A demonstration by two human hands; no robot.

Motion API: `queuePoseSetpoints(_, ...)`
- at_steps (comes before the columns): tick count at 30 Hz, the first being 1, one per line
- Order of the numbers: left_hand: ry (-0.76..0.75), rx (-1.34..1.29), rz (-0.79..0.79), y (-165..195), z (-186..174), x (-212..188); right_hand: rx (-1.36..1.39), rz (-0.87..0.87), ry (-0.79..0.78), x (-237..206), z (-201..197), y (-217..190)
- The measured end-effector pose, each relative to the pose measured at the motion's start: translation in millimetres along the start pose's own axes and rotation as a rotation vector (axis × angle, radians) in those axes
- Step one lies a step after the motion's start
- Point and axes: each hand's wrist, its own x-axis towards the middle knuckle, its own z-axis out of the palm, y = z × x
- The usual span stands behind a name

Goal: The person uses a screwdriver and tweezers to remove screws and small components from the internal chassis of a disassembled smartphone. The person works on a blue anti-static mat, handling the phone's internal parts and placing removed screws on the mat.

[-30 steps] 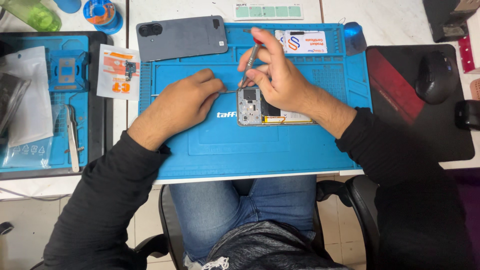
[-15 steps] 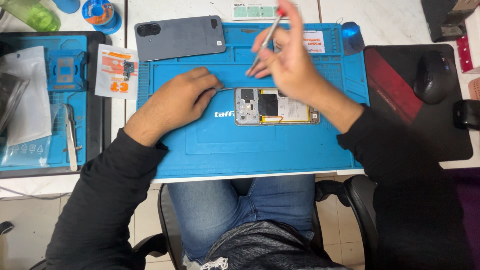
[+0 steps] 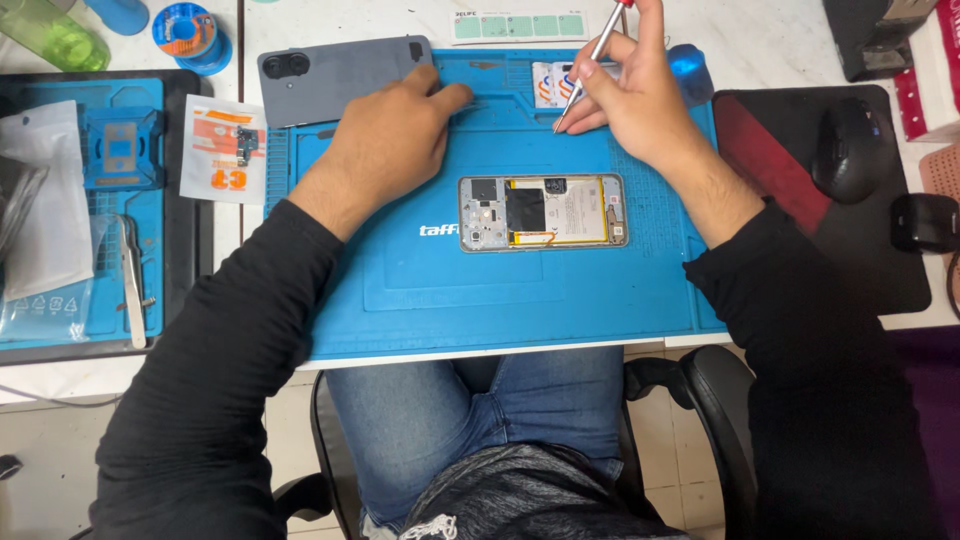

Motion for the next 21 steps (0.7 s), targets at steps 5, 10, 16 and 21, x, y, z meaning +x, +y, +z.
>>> queuePoseSetpoints(5, -0.02, 0.078, 0.019, -3, 3, -1, -0.013, -0.022, -0.012, 0, 5, -4)
queuePoseSetpoints(10, -0.073, 0.14, 0.024, -2, 2, 0, -0.008, -0.036, -0.021, 0, 8, -4)
queuePoseSetpoints(16, -0.104, 0.062, -0.016, 0, -7, -1, 0.002, -0.062, -0.016, 0, 12, -9)
queuePoseSetpoints(21, -0.017, -0.177, -0.059, -4, -29, -30, 0.056, -0.085, 0.002, -11, 41, -25)
